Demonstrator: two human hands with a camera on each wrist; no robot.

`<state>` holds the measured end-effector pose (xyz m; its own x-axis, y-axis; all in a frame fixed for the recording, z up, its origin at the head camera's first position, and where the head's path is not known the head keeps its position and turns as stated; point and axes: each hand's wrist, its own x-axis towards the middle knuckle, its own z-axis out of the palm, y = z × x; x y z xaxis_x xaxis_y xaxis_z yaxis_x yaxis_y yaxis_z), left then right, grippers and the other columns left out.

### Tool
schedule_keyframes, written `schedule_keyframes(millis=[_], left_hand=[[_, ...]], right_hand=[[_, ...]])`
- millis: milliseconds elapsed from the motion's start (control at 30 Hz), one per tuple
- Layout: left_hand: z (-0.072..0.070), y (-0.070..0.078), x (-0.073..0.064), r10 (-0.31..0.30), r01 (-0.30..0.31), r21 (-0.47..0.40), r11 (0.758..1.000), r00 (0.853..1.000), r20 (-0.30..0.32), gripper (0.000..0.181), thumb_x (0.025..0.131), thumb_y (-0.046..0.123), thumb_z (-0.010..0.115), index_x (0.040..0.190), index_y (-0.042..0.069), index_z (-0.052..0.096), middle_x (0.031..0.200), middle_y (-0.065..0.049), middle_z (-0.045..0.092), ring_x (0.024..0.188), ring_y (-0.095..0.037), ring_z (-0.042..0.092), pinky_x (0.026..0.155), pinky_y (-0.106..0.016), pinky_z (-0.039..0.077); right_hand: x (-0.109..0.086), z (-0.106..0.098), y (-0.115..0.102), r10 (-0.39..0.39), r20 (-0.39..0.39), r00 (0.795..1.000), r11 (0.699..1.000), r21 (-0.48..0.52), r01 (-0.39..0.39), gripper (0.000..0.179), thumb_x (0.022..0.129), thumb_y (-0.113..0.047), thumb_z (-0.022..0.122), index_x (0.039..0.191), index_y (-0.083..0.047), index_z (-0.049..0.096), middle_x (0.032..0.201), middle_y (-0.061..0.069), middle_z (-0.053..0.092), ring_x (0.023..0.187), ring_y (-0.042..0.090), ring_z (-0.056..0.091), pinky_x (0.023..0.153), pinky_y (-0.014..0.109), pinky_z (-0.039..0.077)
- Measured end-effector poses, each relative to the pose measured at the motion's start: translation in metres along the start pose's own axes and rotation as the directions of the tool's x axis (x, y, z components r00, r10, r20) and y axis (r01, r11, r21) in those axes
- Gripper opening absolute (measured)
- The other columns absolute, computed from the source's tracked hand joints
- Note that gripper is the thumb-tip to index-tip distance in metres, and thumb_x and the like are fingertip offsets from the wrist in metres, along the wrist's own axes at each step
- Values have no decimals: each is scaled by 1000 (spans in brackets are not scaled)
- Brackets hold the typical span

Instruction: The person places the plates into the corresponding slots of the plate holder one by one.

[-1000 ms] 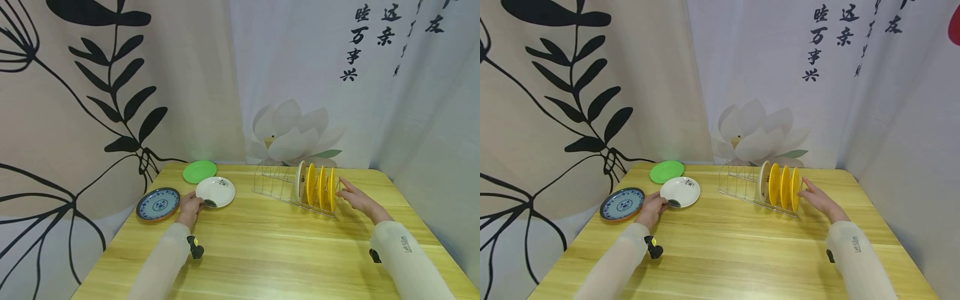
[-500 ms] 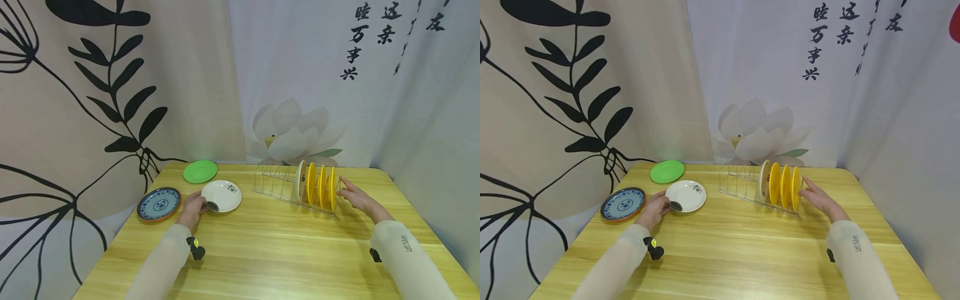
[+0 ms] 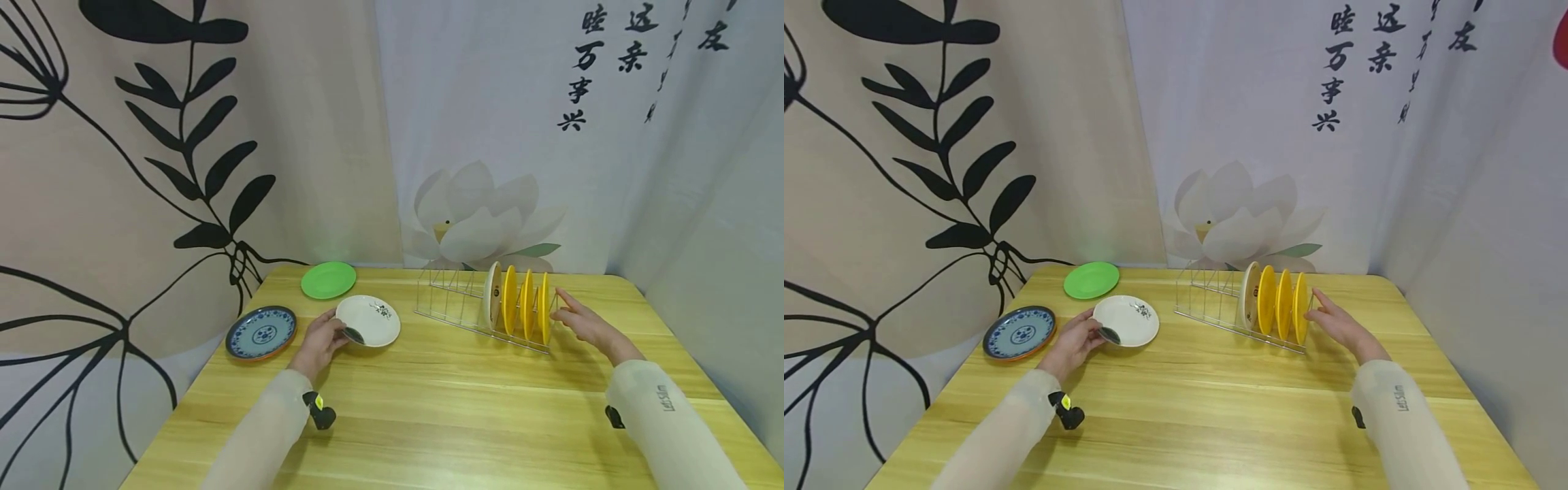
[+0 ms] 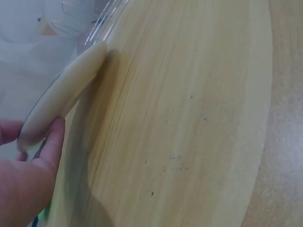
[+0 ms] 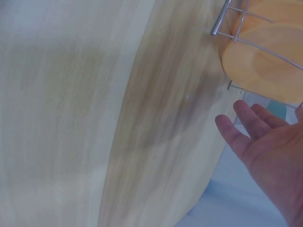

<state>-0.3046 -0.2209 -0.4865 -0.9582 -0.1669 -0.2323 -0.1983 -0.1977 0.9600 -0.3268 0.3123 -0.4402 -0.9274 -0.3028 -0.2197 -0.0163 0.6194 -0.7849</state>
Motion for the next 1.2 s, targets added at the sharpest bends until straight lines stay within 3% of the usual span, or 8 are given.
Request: schedule_keyframes(millis=[167,400,567,867,1200], left_hand=[[1,0,-1,-2,2,-48,999,1000,3,68,93,-5,51,157,9,28,138,-31,45,81,-14,59,75,-28,55],[3,1,-5,24,-23,-58,998,999,23,70,93,-5,53,157,11,29,143,-29,44,92,-19,62,81,-30,56],[3,4,-7,35,-33,-81,996,999,21,69,94,-4,52,157,11,28,144,-30,42,91,-18,63,82,-30,56],[5,22,-13,75,-70,-132,989,996,38,70,95,-1,52,158,14,27,152,-22,35,107,-23,59,82,-26,55],[18,47,-15,149,-138,-203,970,988,41,69,95,-3,51,157,13,28,150,-21,37,97,-19,59,79,-26,54]], right_hand=[[0,-1,2,-3,2,1000,1000,8,2,80,105,-36,41,156,-12,-16,156,37,3,135,61,22,98,79,28],[1,-1,4,3,2,1000,1000,3,-3,80,105,-37,41,157,-13,-15,157,37,0,135,61,22,98,79,28],[1,0,2,13,3,1000,1000,10,-13,81,104,-41,40,157,-16,-16,157,36,1,136,60,20,99,78,26],[1,-1,0,13,12,1000,1000,12,-14,81,104,-42,41,157,-18,-16,156,37,5,136,60,20,99,78,27],[4,-3,3,14,20,1000,1000,-2,-14,79,105,-39,39,156,-15,-16,156,38,4,135,61,21,98,78,28]])
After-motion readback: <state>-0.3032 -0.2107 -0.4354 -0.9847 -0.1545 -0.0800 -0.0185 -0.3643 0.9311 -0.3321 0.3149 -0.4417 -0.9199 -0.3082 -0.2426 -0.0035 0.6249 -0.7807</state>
